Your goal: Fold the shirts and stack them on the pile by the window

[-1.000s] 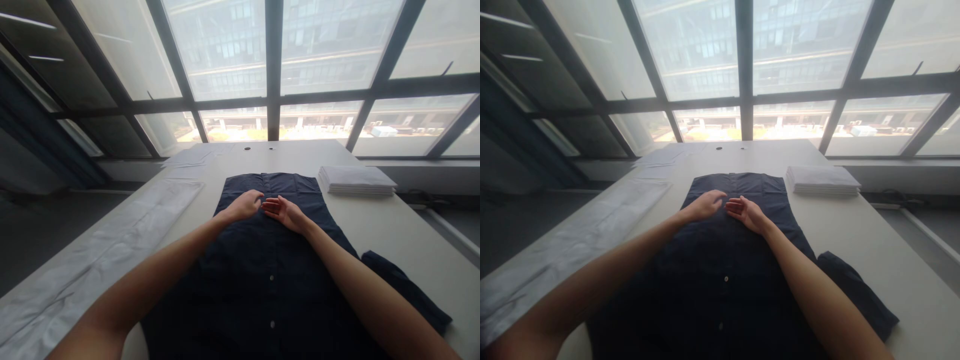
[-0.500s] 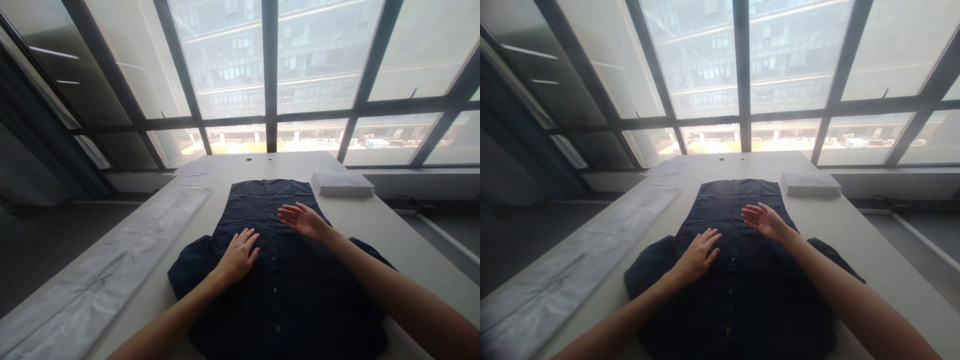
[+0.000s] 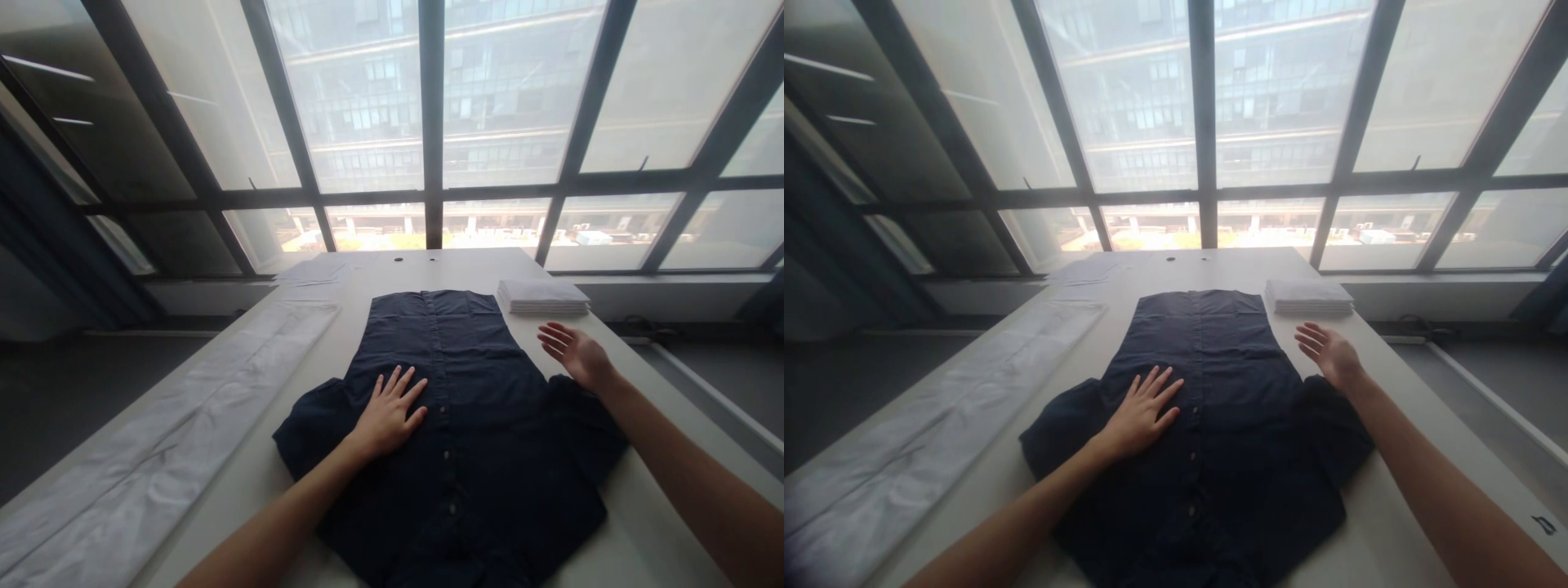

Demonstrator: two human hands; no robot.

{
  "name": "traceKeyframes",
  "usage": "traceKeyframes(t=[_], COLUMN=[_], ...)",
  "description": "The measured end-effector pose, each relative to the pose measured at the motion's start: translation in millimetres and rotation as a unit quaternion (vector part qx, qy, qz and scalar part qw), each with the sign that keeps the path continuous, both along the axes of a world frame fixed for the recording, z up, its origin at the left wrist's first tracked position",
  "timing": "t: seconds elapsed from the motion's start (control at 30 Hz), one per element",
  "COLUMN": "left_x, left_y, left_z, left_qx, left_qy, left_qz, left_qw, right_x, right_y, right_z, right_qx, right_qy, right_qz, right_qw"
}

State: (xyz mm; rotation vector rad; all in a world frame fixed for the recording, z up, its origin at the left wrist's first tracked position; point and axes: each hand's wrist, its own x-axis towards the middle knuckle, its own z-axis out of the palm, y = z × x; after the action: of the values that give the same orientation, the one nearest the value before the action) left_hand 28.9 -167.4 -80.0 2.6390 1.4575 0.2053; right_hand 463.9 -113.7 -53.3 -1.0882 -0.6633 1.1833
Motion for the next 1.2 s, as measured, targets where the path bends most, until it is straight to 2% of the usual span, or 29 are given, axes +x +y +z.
traceKeyframes(t=[0.07,0.17,0.23,0.37,0.47,0.57,0.7,0.77,0.83,0.9,1.03,1.1,1.2], left_x=[0,0,0,0,0,0,0,0,0,1,0,0,-1], left_y=[0,1,2,4,4,5,7,7,7,7,8,9,9], left_z=[-0.2,-0.7,-1.3,-2.0,-2.0,-2.5,-2.9,-2.1,-0.9,0.0,-1.2,-2.6,-3.9], left_qx=[0.0,0.002,0.006,0.008,0.008,0.013,0.015,0.014,0.012,0.012,0.017,0.02,0.024], left_qy=[-0.004,-0.006,-0.006,-0.003,0.0,0.003,0.008,0.011,0.014,0.014,0.009,0.007,0.006], left_qz=[-0.007,-0.012,-0.01,-0.009,-0.009,-0.006,-0.004,-0.005,-0.004,-0.003,-0.003,-0.005,-0.008], left_qw=[1.0,1.0,1.0,1.0,1.0,1.0,1.0,1.0,1.0,1.0,1.0,1.0,1.0], right_x=[8,11,15,36,54,63,63,63,62,60,59,59,58], right_y=[-16,-42,-57,-80,-90,-95,-97,-99,-101,-105,-116,-121,-124], right_z=[4.5,2.3,-4.7,-25.2,-38.5,-43.8,-40.6,-37.1,-32.3,-26.0,-11.1,-4.7,1.5], right_qx=[-0.006,-0.015,-0.007,-0.024,-0.082,-0.103,-0.12,-0.138,-0.15,-0.155,-0.175,-0.185,-0.181], right_qy=[-0.113,-0.283,-0.384,-0.556,-0.612,-0.637,-0.656,-0.656,-0.641,-0.603,-0.456,-0.396,-0.345], right_qz=[-0.025,-0.047,-0.051,-0.07,-0.075,-0.054,-0.033,-0.033,-0.034,-0.013,0.091,0.121,0.148], right_qw=[0.993,0.958,0.922,0.828,0.783,0.762,0.745,0.742,0.752,0.783,0.868,0.891,0.909])
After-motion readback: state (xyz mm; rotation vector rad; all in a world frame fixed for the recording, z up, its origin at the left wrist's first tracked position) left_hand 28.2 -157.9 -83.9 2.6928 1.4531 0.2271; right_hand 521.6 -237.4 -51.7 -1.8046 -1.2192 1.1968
